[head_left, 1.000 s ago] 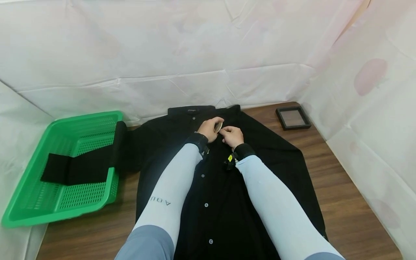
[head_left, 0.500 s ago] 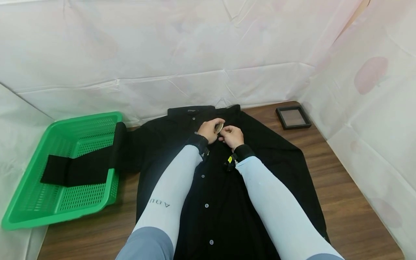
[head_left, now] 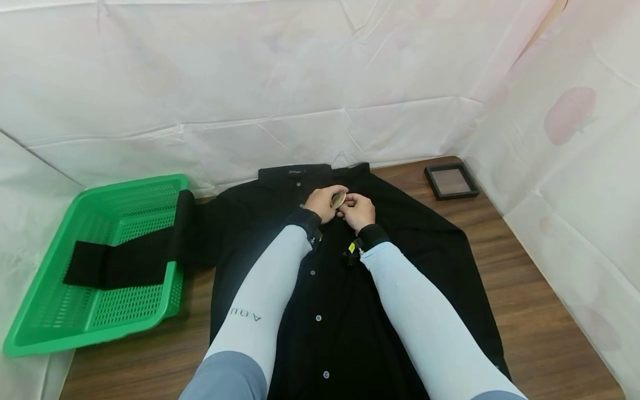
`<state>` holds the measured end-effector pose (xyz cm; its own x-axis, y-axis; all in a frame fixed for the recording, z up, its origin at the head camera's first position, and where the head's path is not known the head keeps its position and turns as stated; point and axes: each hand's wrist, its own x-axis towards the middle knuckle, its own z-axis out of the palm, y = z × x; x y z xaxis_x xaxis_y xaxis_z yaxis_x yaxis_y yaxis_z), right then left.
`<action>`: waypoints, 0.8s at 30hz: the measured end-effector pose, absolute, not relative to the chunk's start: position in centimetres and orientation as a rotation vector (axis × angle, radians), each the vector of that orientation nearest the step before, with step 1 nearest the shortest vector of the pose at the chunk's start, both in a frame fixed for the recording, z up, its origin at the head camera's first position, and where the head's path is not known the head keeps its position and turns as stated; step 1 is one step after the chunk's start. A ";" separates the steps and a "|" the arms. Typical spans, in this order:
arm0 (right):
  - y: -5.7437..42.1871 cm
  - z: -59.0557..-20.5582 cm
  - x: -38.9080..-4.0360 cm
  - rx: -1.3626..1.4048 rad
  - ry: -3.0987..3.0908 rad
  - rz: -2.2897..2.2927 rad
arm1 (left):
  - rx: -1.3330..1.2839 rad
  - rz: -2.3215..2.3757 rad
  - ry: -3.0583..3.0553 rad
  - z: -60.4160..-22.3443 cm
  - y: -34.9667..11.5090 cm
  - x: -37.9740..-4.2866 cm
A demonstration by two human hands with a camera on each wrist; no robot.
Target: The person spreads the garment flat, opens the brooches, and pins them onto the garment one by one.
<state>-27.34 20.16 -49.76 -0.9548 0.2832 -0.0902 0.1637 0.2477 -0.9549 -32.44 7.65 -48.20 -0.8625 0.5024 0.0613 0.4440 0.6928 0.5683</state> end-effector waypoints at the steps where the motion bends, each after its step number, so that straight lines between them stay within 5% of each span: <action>1: 20.1 -49.8 -27.3 -0.435 -2.406 1.802 | 0.788 0.899 2.799 -48.2 7.7 -32.4; 24: 19.9 -50.3 -27.4 -0.424 -2.541 1.449 | 0.818 0.853 2.810 -47.8 7.8 -32.3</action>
